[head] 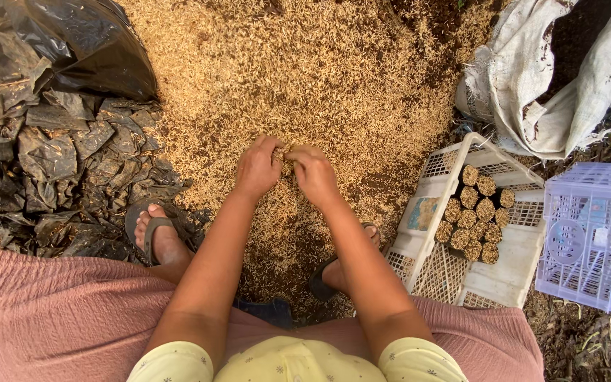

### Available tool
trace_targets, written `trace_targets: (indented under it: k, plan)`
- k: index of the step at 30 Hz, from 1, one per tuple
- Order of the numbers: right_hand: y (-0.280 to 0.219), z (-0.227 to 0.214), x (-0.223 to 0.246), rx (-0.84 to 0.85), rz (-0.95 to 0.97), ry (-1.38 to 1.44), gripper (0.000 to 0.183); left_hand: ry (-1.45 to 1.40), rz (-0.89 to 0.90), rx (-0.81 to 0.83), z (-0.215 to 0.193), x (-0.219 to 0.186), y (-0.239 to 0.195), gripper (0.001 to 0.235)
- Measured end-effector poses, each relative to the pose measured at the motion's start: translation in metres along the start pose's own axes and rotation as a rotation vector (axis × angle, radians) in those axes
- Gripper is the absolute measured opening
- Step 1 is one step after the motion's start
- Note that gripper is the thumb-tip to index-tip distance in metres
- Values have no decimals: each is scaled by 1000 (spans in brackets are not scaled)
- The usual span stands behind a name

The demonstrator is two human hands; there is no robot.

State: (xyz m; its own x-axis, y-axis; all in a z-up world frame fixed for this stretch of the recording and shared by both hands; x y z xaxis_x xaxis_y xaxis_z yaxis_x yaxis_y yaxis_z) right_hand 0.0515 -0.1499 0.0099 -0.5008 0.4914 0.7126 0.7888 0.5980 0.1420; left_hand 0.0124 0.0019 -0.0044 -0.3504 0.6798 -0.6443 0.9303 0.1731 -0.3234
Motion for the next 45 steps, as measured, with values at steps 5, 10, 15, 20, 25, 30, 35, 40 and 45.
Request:
trace_targets:
  k: [5,10,15,20,25,30,35,40,45]
  plan:
    - [-12,3,-4,-126,663,317,55,-9,132,-108,-25,-15,3,37]
    - [-5,8,-4,43,632,131,46,103,62,-40,-20,-8,5,33]
    - [-4,2,-1,-55,183,-153,21,55,156,-205,6,3,18,24]
    - [-8,17,-5,90,155,-248,24,61,174,-274,23,11,20,22]
    - [21,-17,-54,95,342,290,24,21,10,-112,14,3,14,17]
    - [75,-59,-116,-282,590,204,54,38,-15,-159,11,0,4,19]
    - [83,0,-92,-110,532,-103,65,57,-31,-223,16,3,3,16]
    - [29,8,-56,156,422,-219,70,116,-174,-97,17,4,9,18]
    - [9,-17,-69,42,458,-169,65,180,-17,-302,21,7,3,16]
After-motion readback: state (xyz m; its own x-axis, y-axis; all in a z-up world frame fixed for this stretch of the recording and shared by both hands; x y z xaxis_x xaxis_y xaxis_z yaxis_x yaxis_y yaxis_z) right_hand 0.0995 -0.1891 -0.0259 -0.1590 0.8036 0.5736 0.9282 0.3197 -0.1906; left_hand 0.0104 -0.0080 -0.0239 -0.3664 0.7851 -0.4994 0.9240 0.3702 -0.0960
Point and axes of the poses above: each hand's wrist, its own y-axis towards the middle knuckle, its own z-axis out of the palm, x = y × z, the point moved 1 cm from there along y, towards the middle knuckle, and after that the axes turned 11 degrees about y, right-handed, at the moved point
